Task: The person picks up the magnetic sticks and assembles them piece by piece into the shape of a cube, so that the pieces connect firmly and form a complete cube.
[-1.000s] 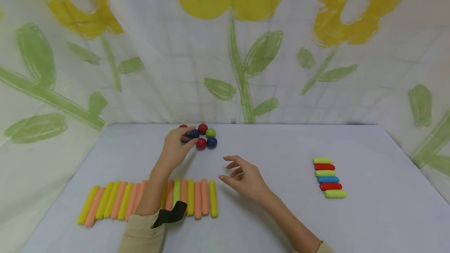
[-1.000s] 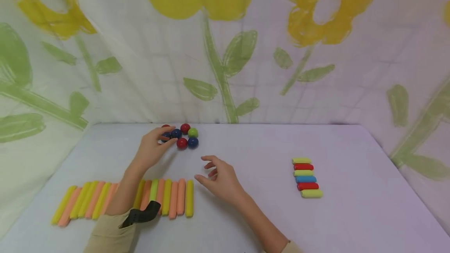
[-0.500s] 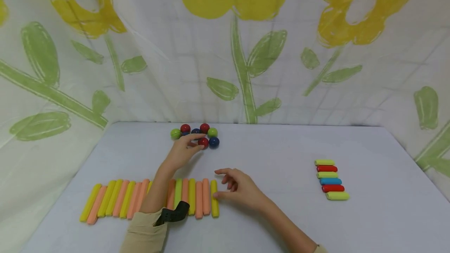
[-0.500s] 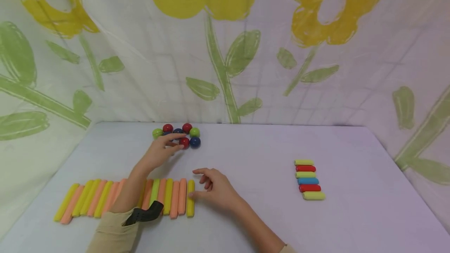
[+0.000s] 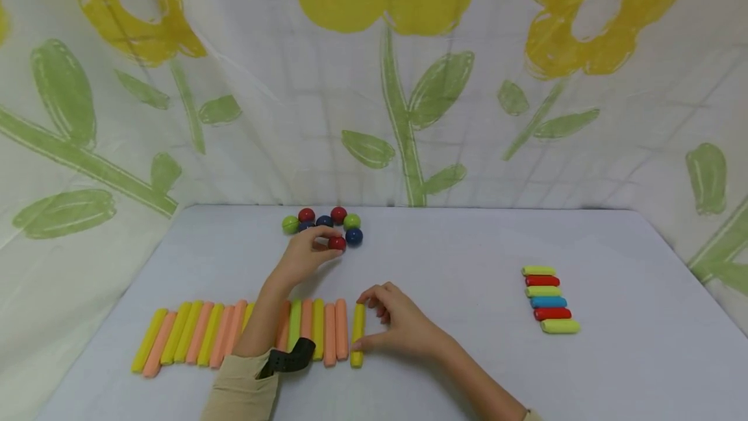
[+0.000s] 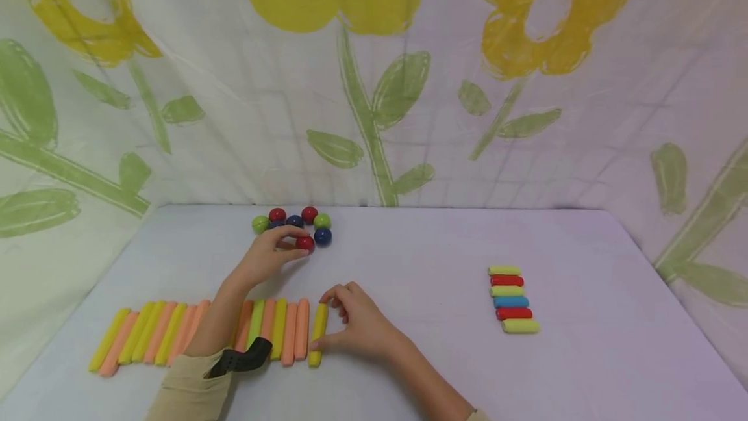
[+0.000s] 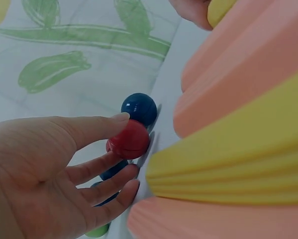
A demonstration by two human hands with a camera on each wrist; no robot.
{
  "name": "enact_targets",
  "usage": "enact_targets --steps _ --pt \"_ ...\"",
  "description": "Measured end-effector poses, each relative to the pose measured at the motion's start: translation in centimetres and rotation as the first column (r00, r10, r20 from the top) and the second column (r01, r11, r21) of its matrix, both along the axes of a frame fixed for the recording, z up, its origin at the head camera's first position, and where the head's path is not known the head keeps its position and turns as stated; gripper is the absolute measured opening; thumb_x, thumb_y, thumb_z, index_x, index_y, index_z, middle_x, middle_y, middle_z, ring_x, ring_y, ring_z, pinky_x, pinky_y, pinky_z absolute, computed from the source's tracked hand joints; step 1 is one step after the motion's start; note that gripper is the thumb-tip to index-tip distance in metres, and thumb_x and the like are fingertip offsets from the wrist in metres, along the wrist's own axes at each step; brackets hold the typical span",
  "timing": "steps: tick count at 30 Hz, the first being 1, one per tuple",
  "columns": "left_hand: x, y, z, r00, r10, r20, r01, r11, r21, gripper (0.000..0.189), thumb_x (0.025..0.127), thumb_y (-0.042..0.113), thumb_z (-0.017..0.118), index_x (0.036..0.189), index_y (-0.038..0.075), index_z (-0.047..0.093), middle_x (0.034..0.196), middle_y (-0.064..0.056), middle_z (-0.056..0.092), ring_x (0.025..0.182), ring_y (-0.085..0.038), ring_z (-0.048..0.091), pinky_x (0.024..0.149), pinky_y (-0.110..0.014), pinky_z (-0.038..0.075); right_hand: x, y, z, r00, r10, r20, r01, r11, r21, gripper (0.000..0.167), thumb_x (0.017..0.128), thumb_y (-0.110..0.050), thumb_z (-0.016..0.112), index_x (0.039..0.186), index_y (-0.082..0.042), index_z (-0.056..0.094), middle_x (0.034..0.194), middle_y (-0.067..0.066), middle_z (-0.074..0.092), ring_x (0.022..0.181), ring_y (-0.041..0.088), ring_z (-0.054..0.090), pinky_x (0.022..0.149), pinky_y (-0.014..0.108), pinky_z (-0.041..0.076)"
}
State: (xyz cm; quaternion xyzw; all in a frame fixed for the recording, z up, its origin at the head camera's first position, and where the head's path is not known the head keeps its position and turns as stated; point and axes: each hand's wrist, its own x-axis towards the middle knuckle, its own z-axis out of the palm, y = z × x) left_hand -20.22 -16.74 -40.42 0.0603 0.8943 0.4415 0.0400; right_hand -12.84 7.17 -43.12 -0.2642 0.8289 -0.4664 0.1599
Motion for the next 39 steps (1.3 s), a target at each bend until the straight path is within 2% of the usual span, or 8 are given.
enact_targets --steps 6,10,19,28,34,39 --pt "0.0 0.1 -0.2 1.000 0.010 -0.016 -0.010 1.000 0.000 0.022 0.097 0.007 0.075 0.117 0.002 0.068 0.119 -0.016 0.070 0.111 -0.036 0.066 0.103 -0.051 0.055 0.1 0.1 0.2 1.000 0.023 0.006 -0.023 1.000 0.008 0.061 0.083 -0.028 0.092 0.134 -0.012 0.063 0.107 0.001 0.051 0.088 0.012 0.047 0.077 0.021 0.044" --pt "0.0 0.1 -0.1 1.000 0.006 -0.018 -0.006 1.000 0.006 0.019 0.097 0.006 0.075 0.114 0.001 0.067 0.116 -0.017 0.070 0.108 -0.036 0.066 0.102 -0.050 0.056 0.2 0.2 0.3 0.999 0.026 0.030 -0.026 0.999 0.023 0.056 0.085 -0.030 0.091 0.134 -0.017 0.066 0.109 0.001 0.050 0.092 0.014 0.047 0.080 0.023 0.044" --pt "0.1 0.0 0.2 1.000 0.022 0.020 -0.022 1.000 -0.009 0.020 0.098 0.007 0.074 0.116 0.001 0.068 0.117 -0.016 0.069 0.110 -0.035 0.065 0.103 -0.050 0.056 0.1 0.5 0.2 1.000 0.026 0.003 -0.026 1.000 0.017 0.045 0.079 -0.027 0.096 0.107 -0.015 0.062 0.104 0.001 0.048 0.090 0.010 0.048 0.079 0.021 0.044" --pt "0.3 -0.2 0.7 0.999 0.021 0.047 -0.020 1.000 -0.017 0.025 0.099 0.010 0.074 0.122 0.001 0.069 0.122 -0.017 0.069 0.114 -0.038 0.064 0.102 -0.049 0.057 -0.3 1.0 0.1 0.991 0.133 -0.016 -0.133 0.991 0.014 0.026 0.081 -0.024 0.094 0.102 -0.019 0.080 0.110 -0.003 0.050 0.096 0.008 0.045 0.077 0.021 0.040" --pt "0.2 -0.2 1.1 0.999 0.003 0.047 -0.004 1.000 0.016 0.030 0.100 0.012 0.074 0.127 0.000 0.068 0.122 -0.018 0.069 0.115 -0.038 0.064 0.100 -0.046 0.059 -0.4 1.2 0.3 0.989 0.148 0.002 -0.148 0.989 0.013 0.023 0.081 -0.019 0.094 0.098 -0.017 0.079 0.109 -0.005 0.051 0.098 0.007 0.047 0.079 0.020 0.041" --pt "0.3 -0.3 1.5 0.999 -0.012 0.049 0.009 0.998 0.060 0.036 0.100 0.015 0.074 0.132 0.000 0.067 0.124 -0.018 0.070 0.115 -0.037 0.064 0.098 -0.043 0.058 -0.7 1.7 0.6 0.989 0.143 0.037 -0.143 0.990 -0.010 0.020 0.087 -0.020 0.089 0.099 -0.018 0.074 0.100 -0.008 0.059 0.090 0.006 0.053 0.079 0.020 0.046"
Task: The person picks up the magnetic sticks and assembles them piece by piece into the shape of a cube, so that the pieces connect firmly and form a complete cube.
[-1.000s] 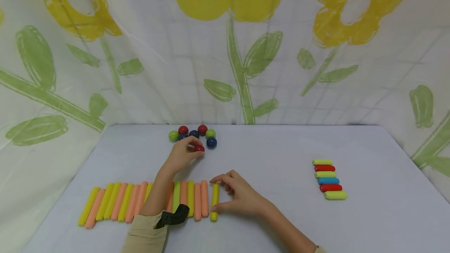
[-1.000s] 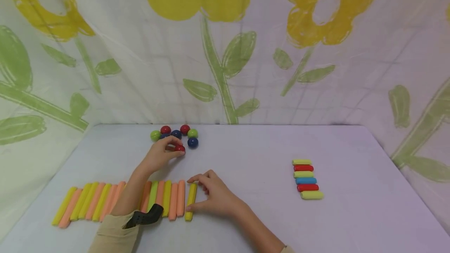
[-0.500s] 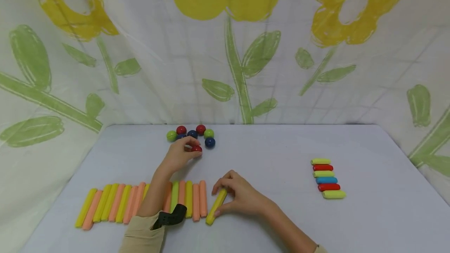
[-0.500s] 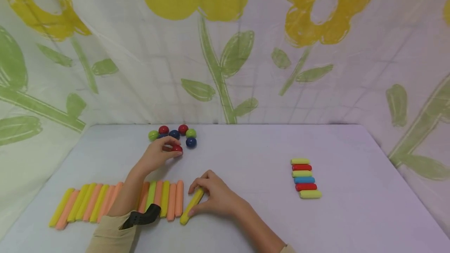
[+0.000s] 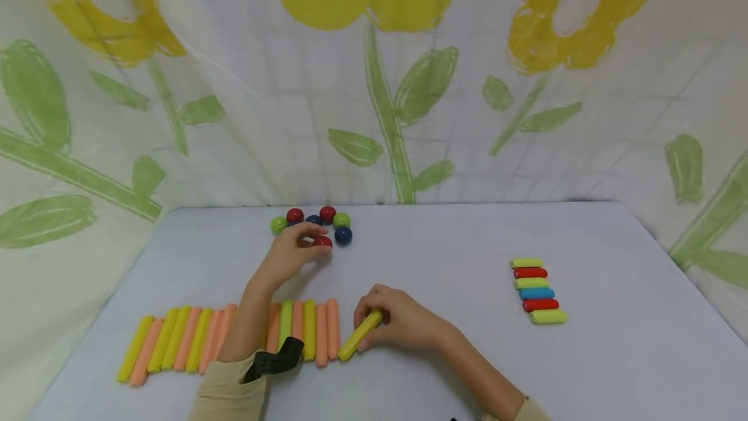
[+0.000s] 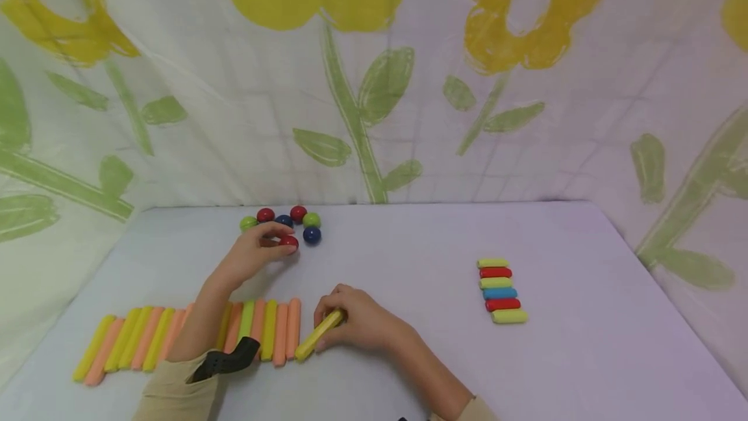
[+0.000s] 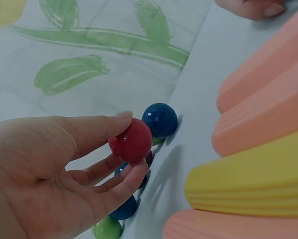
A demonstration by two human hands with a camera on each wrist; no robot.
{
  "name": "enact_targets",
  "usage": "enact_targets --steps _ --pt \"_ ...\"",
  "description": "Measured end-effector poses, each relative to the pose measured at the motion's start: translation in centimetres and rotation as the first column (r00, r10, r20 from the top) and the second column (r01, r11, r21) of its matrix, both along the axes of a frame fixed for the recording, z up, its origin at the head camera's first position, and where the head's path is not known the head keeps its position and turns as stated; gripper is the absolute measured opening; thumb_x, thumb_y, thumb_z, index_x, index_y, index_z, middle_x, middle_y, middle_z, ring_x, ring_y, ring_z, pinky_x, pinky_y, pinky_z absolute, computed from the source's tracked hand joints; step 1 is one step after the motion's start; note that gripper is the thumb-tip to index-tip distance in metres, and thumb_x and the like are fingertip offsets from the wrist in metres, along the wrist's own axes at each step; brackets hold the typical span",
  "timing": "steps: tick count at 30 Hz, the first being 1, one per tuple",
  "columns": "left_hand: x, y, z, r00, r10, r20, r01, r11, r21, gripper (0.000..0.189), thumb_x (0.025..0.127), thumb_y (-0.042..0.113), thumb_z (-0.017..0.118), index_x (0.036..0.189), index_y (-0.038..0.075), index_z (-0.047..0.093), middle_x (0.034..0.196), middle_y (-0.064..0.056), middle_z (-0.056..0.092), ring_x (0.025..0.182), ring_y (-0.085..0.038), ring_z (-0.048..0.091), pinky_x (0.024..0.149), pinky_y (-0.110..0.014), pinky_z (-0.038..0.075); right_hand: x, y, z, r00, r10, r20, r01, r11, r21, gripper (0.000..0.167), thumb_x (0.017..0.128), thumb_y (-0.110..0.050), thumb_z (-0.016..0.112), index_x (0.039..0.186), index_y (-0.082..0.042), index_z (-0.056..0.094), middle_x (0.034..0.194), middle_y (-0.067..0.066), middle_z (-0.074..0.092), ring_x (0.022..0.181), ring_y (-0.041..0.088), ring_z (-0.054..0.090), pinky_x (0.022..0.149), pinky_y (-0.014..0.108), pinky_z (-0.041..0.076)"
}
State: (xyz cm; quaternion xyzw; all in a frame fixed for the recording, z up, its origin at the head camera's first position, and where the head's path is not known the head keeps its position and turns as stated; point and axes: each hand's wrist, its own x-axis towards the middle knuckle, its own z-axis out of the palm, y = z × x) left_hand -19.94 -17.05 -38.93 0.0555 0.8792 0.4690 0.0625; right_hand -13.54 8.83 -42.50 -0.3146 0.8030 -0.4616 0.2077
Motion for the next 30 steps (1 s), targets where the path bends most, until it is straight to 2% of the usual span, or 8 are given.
enact_targets --steps 3,6,11,13,17,21,25,30 --pt "0.1 -0.1 0.2 1.000 0.004 0.015 -0.004 0.999 0.034 0.038 0.100 0.015 0.074 0.134 0.000 0.067 0.124 -0.018 0.072 0.114 -0.036 0.065 0.096 -0.040 0.057 -0.4 0.4 0.2 1.000 -0.010 0.014 0.010 1.000 -0.023 0.018 0.092 -0.020 0.084 0.102 -0.018 0.070 0.095 -0.009 0.063 0.086 0.006 0.055 0.078 0.021 0.048" --pt "0.2 -0.1 0.4 0.999 -0.004 0.034 0.002 0.998 0.061 0.039 0.100 0.015 0.074 0.135 -0.001 0.067 0.123 -0.018 0.073 0.113 -0.035 0.066 0.097 -0.040 0.057 -0.8 0.9 0.5 0.999 -0.037 0.023 0.038 0.999 -0.039 0.016 0.095 -0.020 0.081 0.106 -0.016 0.070 0.096 -0.007 0.066 0.088 0.008 0.056 0.079 0.022 0.048" --pt "0.2 0.1 0.7 0.997 -0.053 0.059 0.047 0.994 0.104 0.040 0.101 0.017 0.074 0.137 0.000 0.068 0.125 -0.017 0.073 0.117 -0.033 0.068 0.106 -0.047 0.056 -1.6 1.7 0.9 0.990 -0.141 0.014 0.141 0.989 -0.039 0.014 0.100 -0.019 0.076 0.112 -0.013 0.074 0.101 -0.001 0.069 0.082 0.013 0.058 0.071 0.023 0.052" --pt "0.2 0.3 0.8 0.995 -0.083 0.060 0.076 0.990 0.119 0.040 0.101 0.017 0.074 0.137 0.000 0.068 0.125 -0.017 0.073 0.118 -0.033 0.069 0.107 -0.049 0.055 -1.8 2.1 1.1 0.981 -0.194 0.006 0.194 0.980 -0.038 0.015 0.101 -0.020 0.073 0.114 -0.013 0.074 0.098 0.001 0.069 0.076 0.014 0.059 0.066 0.024 0.053" --pt "0.2 0.5 1.1 0.990 -0.127 0.065 0.115 0.981 0.155 0.040 0.101 0.016 0.074 0.137 -0.002 0.067 0.127 -0.018 0.072 0.117 -0.031 0.069 0.108 -0.049 0.054 -2.3 2.8 1.5 0.959 -0.281 -0.039 0.279 0.959 -0.049 0.018 0.103 -0.021 0.071 0.117 -0.010 0.073 0.092 0.002 0.068 0.074 0.015 0.057 0.066 0.025 0.051" --pt "0.2 0.8 1.5 0.987 -0.145 0.067 0.131 0.976 0.176 0.040 0.101 0.015 0.073 0.137 -0.002 0.067 0.130 -0.019 0.070 0.118 -0.031 0.069 0.109 -0.048 0.054 -2.8 3.1 2.0 0.933 -0.352 -0.074 0.348 0.936 -0.060 0.019 0.102 -0.020 0.071 0.117 -0.008 0.072 0.098 0.005 0.069 0.079 0.017 0.055 0.070 0.027 0.047" --pt "0.3 1.3 2.0 0.984 -0.167 0.055 0.154 0.970 0.190 0.039 0.101 0.015 0.072 0.137 0.000 0.067 0.136 -0.019 0.066 0.119 -0.031 0.069 0.109 -0.050 0.053 -3.3 3.0 2.8 0.910 -0.408 -0.073 0.404 0.912 -0.064 0.020 0.103 -0.020 0.071 0.118 -0.008 0.071 0.104 0.008 0.071 0.081 0.019 0.055 0.073 0.030 0.048" --pt "0.4 2.4 2.4 0.975 -0.217 0.048 0.200 0.951 0.236 0.039 0.101 0.012 0.071 0.139 0.001 0.067 0.139 -0.018 0.064 0.119 -0.031 0.069 0.108 -0.047 0.055 -3.8 2.7 3.4 0.893 -0.446 -0.059 0.442 0.894 -0.074 0.022 0.103 -0.020 0.069 0.120 -0.006 0.069 0.099 0.011 0.072 0.077 0.020 0.057 0.071 0.031 0.050"
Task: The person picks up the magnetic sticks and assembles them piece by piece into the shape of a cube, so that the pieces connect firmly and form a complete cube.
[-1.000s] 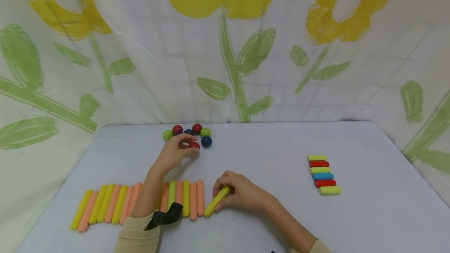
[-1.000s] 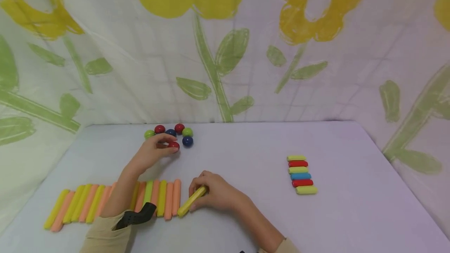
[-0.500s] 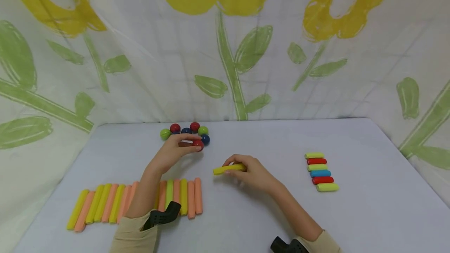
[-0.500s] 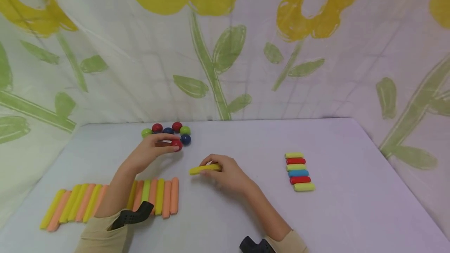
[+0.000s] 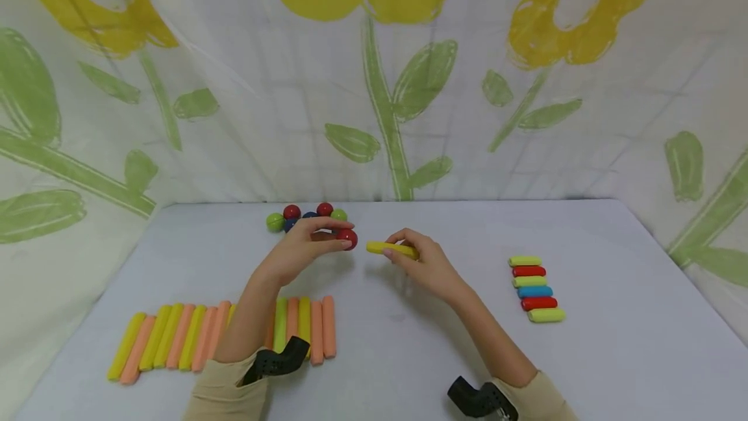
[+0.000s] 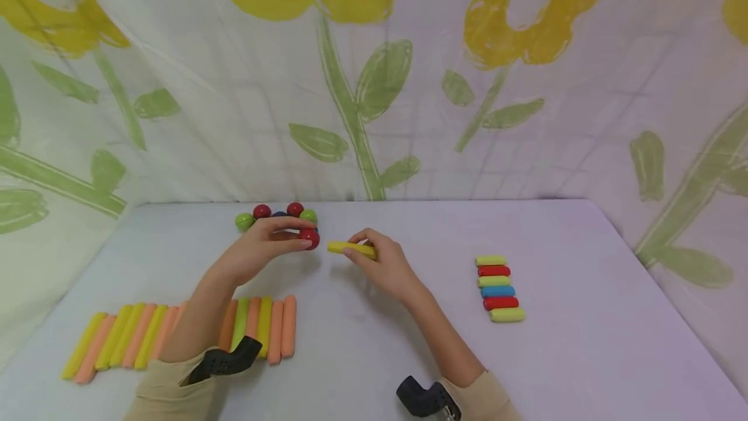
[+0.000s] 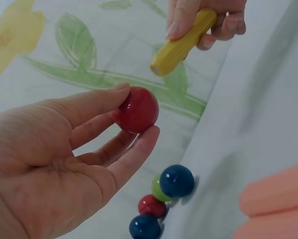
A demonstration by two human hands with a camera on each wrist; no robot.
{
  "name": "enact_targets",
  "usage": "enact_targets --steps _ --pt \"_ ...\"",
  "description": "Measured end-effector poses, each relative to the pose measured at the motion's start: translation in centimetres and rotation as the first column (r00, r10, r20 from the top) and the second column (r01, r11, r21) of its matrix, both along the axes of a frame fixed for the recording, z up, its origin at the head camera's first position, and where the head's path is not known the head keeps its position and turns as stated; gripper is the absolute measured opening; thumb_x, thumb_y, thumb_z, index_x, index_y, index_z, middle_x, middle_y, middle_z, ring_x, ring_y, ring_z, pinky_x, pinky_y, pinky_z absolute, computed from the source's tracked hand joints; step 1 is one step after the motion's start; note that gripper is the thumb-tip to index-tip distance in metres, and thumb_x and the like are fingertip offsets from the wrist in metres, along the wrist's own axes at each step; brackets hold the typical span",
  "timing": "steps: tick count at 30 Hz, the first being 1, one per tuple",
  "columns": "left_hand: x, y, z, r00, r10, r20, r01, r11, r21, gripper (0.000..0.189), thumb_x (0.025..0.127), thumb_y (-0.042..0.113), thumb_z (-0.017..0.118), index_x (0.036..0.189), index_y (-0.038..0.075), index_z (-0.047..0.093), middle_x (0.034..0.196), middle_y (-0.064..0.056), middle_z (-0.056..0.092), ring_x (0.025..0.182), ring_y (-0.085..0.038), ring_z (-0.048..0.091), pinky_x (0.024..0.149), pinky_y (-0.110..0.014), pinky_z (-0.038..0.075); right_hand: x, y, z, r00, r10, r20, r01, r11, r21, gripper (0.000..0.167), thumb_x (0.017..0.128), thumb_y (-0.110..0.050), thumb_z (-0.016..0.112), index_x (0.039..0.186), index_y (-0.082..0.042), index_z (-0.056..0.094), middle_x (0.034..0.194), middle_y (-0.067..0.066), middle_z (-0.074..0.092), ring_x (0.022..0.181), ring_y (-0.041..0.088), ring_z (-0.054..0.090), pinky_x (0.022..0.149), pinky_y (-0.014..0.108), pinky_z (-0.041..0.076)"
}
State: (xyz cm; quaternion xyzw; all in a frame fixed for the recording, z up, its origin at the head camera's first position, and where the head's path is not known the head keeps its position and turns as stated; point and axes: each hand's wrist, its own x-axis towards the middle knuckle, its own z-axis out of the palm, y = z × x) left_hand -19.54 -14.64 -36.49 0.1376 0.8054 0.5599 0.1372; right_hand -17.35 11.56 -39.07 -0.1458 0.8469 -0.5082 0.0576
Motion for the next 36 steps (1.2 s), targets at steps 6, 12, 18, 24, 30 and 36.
enact_targets --steps 6,12,18,24,30,36 --pt "-0.3 1.3 0.9 0.999 -0.031 -0.017 0.031 0.999 0.035 0.036 0.102 0.010 0.070 0.137 0.002 0.068 0.134 -0.017 0.067 0.119 -0.029 0.070 0.108 -0.052 0.054 -0.6 -0.2 0.6 1.000 -0.010 0.009 0.011 1.000 -0.027 0.023 0.105 -0.022 0.067 0.122 -0.006 0.067 0.101 0.016 0.072 0.073 0.019 0.056 0.067 0.028 0.050" --pt "-0.4 2.4 1.5 0.998 -0.028 -0.055 0.032 0.996 0.085 0.036 0.103 0.009 0.068 0.137 -0.002 0.066 0.126 -0.019 0.072 0.114 -0.033 0.073 0.108 -0.059 0.052 -0.6 0.2 1.1 1.000 -0.002 0.009 0.002 1.000 -0.025 0.023 0.106 -0.020 0.065 0.124 -0.006 0.065 0.099 0.016 0.072 0.073 0.020 0.057 0.068 0.031 0.049" --pt "-0.2 3.5 1.5 0.995 0.030 -0.094 -0.019 0.994 0.111 0.040 0.102 0.014 0.072 0.139 0.001 0.066 0.126 -0.018 0.073 0.111 -0.030 0.073 0.105 -0.051 0.055 -0.6 0.3 0.9 0.998 0.064 0.002 -0.064 0.997 -0.033 0.025 0.107 -0.018 0.063 0.126 -0.003 0.063 0.101 0.021 0.072 0.075 0.026 0.063 0.070 0.030 0.053" --pt "-0.1 4.7 1.4 0.990 0.076 -0.122 -0.053 0.982 0.179 0.038 0.100 0.011 0.074 0.136 0.000 0.068 0.132 -0.018 0.070 0.113 -0.030 0.071 0.098 -0.036 0.060 -0.4 -0.1 0.9 0.995 0.101 -0.001 -0.101 0.993 -0.061 0.024 0.108 -0.018 0.060 0.125 0.000 0.060 0.105 0.026 0.071 0.081 0.038 0.066 0.072 0.030 0.054" --pt "-0.2 5.4 1.3 0.990 0.073 -0.124 -0.042 0.970 0.238 0.037 0.099 0.010 0.074 0.135 0.001 0.070 0.133 -0.015 0.070 0.120 -0.027 0.069 0.099 -0.033 0.060 -0.3 0.0 1.1 0.996 0.092 0.001 -0.092 0.990 -0.105 0.024 0.109 -0.016 0.059 0.124 0.002 0.060 0.106 0.029 0.068 0.085 0.044 0.066 0.075 0.034 0.055" --pt "-0.2 4.5 1.3 0.989 0.109 -0.099 -0.087 0.976 0.200 0.038 0.103 0.015 0.070 0.138 0.003 0.067 0.141 -0.013 0.067 0.126 -0.030 0.067 0.109 -0.045 0.053 -0.6 0.3 1.0 0.998 0.053 0.015 -0.051 0.992 -0.115 0.027 0.109 -0.016 0.059 0.128 0.003 0.060 0.107 0.027 0.069 0.085 0.041 0.067 0.082 0.040 0.060"
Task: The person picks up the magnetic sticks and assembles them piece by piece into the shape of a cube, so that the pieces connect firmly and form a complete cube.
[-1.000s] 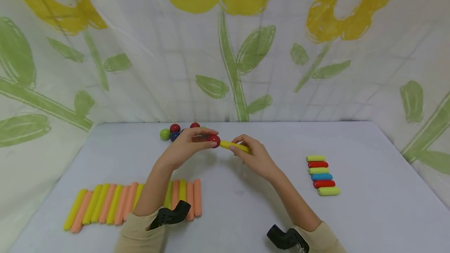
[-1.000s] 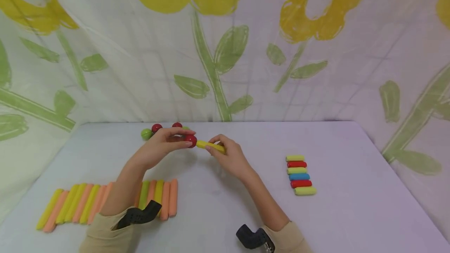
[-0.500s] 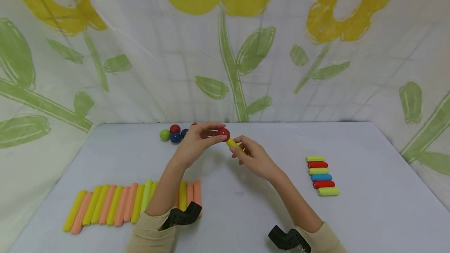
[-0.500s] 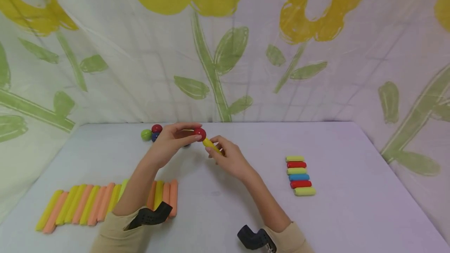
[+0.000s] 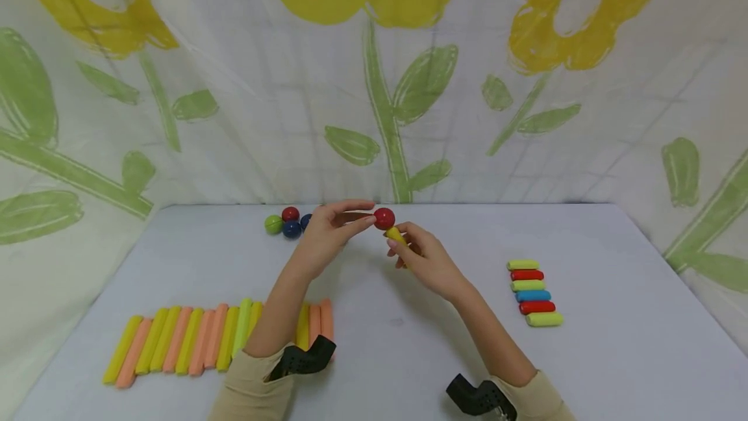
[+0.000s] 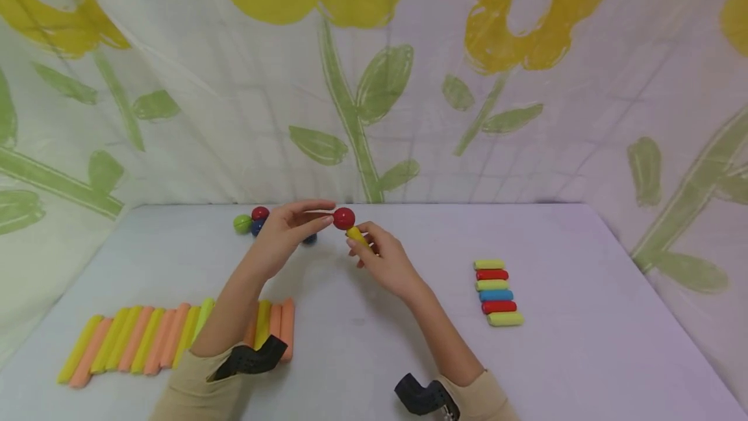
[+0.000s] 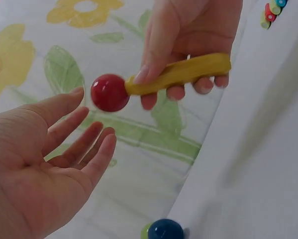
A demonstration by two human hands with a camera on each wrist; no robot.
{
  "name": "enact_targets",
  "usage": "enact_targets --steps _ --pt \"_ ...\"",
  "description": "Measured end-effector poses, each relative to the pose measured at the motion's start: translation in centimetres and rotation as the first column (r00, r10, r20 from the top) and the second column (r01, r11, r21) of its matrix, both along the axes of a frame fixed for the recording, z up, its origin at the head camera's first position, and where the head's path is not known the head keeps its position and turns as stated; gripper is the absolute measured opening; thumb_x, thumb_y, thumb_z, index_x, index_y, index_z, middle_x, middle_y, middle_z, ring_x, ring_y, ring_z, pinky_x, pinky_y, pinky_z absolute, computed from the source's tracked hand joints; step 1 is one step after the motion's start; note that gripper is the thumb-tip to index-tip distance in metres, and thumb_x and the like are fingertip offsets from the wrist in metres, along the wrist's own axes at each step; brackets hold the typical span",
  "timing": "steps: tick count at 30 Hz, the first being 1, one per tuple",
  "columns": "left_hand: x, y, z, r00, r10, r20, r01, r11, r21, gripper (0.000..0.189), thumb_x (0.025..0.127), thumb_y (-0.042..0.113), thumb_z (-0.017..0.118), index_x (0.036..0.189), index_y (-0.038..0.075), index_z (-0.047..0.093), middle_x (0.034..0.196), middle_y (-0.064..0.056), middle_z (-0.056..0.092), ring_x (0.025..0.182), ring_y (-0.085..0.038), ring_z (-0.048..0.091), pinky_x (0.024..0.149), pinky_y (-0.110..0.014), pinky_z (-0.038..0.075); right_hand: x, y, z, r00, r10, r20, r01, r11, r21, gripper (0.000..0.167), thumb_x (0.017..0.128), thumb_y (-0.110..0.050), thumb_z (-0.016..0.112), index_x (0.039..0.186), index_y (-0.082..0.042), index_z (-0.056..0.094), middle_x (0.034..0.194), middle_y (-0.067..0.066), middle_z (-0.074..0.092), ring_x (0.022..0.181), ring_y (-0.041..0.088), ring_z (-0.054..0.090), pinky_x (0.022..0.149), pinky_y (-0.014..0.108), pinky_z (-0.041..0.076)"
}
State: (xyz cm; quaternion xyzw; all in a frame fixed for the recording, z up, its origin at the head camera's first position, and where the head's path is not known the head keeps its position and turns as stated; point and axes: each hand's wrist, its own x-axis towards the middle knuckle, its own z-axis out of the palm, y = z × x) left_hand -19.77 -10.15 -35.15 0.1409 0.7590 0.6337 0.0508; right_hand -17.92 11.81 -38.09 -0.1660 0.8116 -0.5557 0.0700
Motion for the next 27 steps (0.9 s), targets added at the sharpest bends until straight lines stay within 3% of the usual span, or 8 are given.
enact_targets --steps 6,13,20,27 --pt "-0.8 -1.9 -1.1 0.997 0.071 0.020 -0.070 0.996 -0.058 0.038 0.105 0.018 0.068 0.139 0.003 0.066 0.145 -0.015 0.063 0.129 -0.031 0.063 0.113 -0.044 0.051 -0.1 0.4 -0.5 0.998 -0.047 0.029 0.047 0.999 -0.007 0.029 0.109 -0.016 0.059 0.130 0.004 0.059 0.109 0.028 0.069 0.087 0.041 0.068 0.087 0.051 0.061" --pt "-1.5 -3.5 -2.7 0.992 0.118 0.046 -0.109 0.982 -0.153 0.037 0.104 0.015 0.067 0.138 -0.001 0.066 0.140 -0.020 0.064 0.118 -0.035 0.064 0.099 -0.033 0.057 -0.1 1.1 -0.7 0.997 -0.071 0.033 0.073 0.997 -0.035 0.031 0.110 -0.019 0.057 0.130 0.004 0.058 0.110 0.028 0.070 0.091 0.039 0.068 0.081 0.039 0.059" --pt "-1.7 -3.5 -3.4 0.990 0.119 0.076 -0.097 0.966 -0.240 0.038 0.104 0.013 0.068 0.138 -0.004 0.065 0.141 -0.021 0.063 0.102 -0.038 0.066 0.080 -0.031 0.054 -0.4 1.9 -0.6 0.992 -0.114 0.051 0.116 0.992 -0.041 0.028 0.110 -0.020 0.057 0.126 0.003 0.058 0.115 0.028 0.071 0.098 0.039 0.068 0.079 0.031 0.054" --pt "-1.7 -3.4 -4.1 0.986 0.124 0.109 -0.081 0.938 -0.337 0.040 0.104 0.015 0.069 0.141 0.002 0.065 0.142 -0.021 0.061 0.095 -0.030 0.067 0.077 -0.028 0.053 -0.6 2.2 -0.7 0.990 -0.125 0.065 0.128 0.991 -0.035 0.031 0.111 -0.022 0.057 0.128 0.004 0.058 0.117 0.028 0.072 0.102 0.039 0.067 0.083 0.031 0.054"
